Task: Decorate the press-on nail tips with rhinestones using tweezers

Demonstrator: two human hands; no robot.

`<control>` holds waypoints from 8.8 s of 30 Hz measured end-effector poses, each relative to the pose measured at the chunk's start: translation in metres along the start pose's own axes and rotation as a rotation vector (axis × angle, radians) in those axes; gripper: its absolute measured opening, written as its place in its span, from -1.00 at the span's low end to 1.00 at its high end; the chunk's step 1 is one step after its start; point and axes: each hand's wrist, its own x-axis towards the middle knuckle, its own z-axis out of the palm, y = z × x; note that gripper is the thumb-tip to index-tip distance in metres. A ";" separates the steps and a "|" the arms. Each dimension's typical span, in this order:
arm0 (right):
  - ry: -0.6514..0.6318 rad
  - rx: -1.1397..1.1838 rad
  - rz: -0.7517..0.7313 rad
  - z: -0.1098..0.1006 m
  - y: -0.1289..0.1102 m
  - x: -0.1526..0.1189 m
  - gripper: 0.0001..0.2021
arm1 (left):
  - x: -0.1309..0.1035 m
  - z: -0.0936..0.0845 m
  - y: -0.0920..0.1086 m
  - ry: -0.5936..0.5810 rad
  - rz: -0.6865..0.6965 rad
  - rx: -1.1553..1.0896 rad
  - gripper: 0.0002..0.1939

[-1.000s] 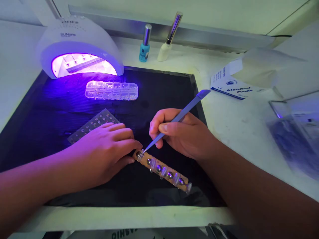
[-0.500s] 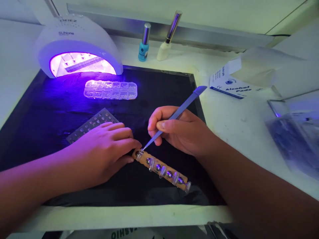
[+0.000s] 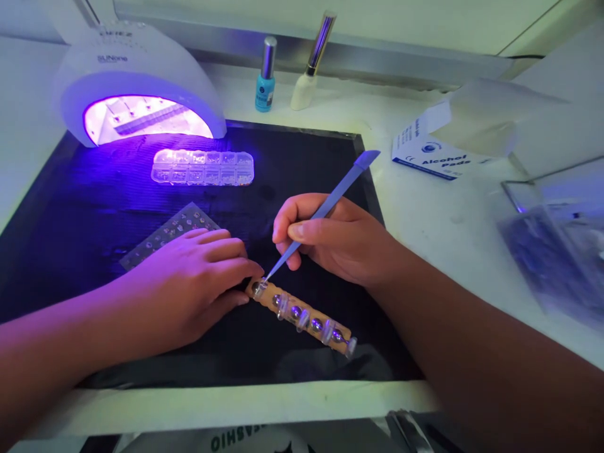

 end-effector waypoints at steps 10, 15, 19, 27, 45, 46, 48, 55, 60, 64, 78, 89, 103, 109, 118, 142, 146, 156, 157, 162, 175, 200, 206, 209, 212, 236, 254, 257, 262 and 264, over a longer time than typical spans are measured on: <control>-0.011 0.007 0.004 0.000 0.000 0.001 -0.95 | 0.001 -0.001 0.000 -0.005 -0.007 0.001 -0.83; -0.012 0.004 0.002 0.000 0.000 0.001 -0.96 | 0.002 0.000 0.000 -0.012 -0.005 -0.003 -0.83; -0.009 -0.002 0.012 0.001 0.000 0.000 -0.95 | 0.002 0.000 -0.001 -0.015 -0.015 -0.009 -0.82; -0.021 -0.015 0.015 0.002 -0.001 0.000 -0.94 | 0.001 0.000 0.000 -0.003 -0.009 -0.009 -0.83; -0.042 -0.010 0.009 0.000 0.001 0.000 -0.95 | 0.002 -0.001 0.000 -0.007 -0.015 -0.013 -0.82; -0.041 -0.012 0.012 0.000 0.001 0.000 -0.95 | 0.002 -0.001 0.000 -0.012 -0.018 -0.018 -0.82; -0.037 -0.012 0.012 0.000 0.002 0.000 -0.95 | 0.003 -0.001 0.000 -0.016 -0.020 -0.023 -0.82; -0.044 -0.013 0.007 0.000 0.001 -0.001 -0.95 | 0.000 -0.004 0.003 0.020 -0.062 -0.069 -0.77; -0.045 -0.022 0.002 0.000 0.001 -0.001 -0.95 | -0.003 -0.013 0.008 0.069 -0.039 -0.189 -0.75; -0.047 -0.014 0.000 0.000 0.002 -0.001 -0.94 | -0.003 -0.016 0.009 0.071 0.063 -0.215 -0.74; -0.017 0.008 0.011 0.001 0.003 0.000 -0.96 | -0.002 -0.016 0.009 0.035 0.051 -0.197 -0.72; 0.060 0.216 -0.012 -0.004 0.005 0.002 -0.93 | -0.002 -0.014 0.010 0.080 0.034 -0.297 -0.74; 0.162 0.342 -0.193 -0.009 0.009 0.010 -0.93 | 0.011 -0.003 0.030 0.229 -0.215 -0.151 -0.83; 0.166 0.323 -0.206 -0.007 0.009 0.012 -0.93 | 0.017 -0.002 0.031 0.204 -0.229 -0.023 -0.76; 0.166 0.350 -0.223 -0.006 0.008 0.014 -0.94 | 0.022 -0.002 0.032 0.232 -0.244 0.015 -0.68; 0.154 0.361 -0.211 -0.010 0.012 0.014 -0.92 | 0.017 0.004 0.025 0.173 -0.126 -0.048 -0.65; 0.153 0.352 -0.202 -0.011 0.012 0.013 -0.92 | 0.017 0.001 0.025 0.164 -0.098 -0.056 -0.63; 0.147 0.339 -0.198 -0.013 0.010 0.007 -0.91 | -0.007 -0.048 -0.025 0.322 -0.373 0.162 -0.76; 0.145 0.333 -0.199 -0.013 0.009 0.006 -0.90 | -0.009 -0.050 -0.030 0.283 -0.404 0.199 -0.78; 0.120 0.291 -0.207 -0.010 0.006 0.001 -0.82 | -0.013 -0.043 -0.039 0.108 -0.498 0.294 -0.37; 0.161 0.263 -0.225 -0.008 0.007 0.002 -0.74 | -0.003 -0.041 -0.033 0.031 -0.566 0.142 -0.31; 0.142 0.239 -0.250 -0.008 0.008 0.002 -0.72 | -0.002 -0.044 -0.027 -0.089 -0.484 0.021 -0.56; 0.133 0.239 -0.252 -0.010 0.010 0.004 -0.73 | 0.001 -0.044 -0.033 -0.011 -0.474 -0.063 -0.69; 0.127 0.245 -0.254 -0.012 0.010 0.005 -0.74 | -0.001 -0.046 -0.035 0.031 -0.462 -0.182 -0.79; 0.120 0.253 -0.258 -0.012 0.011 0.005 -0.75 | -0.006 -0.052 -0.040 0.115 -0.444 -0.350 -0.83; 0.039 0.111 -0.723 0.013 -0.016 -0.028 -0.80 | 0.007 -0.042 0.014 0.747 -0.238 -0.583 -0.79; 0.087 -0.270 -0.970 0.041 0.007 -0.042 -0.84 | 0.013 -0.022 0.035 0.617 -0.224 -0.742 -0.73; 0.125 -0.246 -0.967 0.042 0.006 -0.042 -0.82 | 0.012 -0.025 0.036 0.587 -0.219 -0.722 -0.73; 0.103 -0.320 -0.974 0.040 0.000 -0.048 -0.79 | 0.009 -0.021 0.040 0.574 -0.319 -0.832 -0.62; 0.090 -0.362 -0.952 0.038 -0.003 -0.051 -0.79 | 0.008 -0.019 0.043 0.573 -0.352 -0.897 -0.61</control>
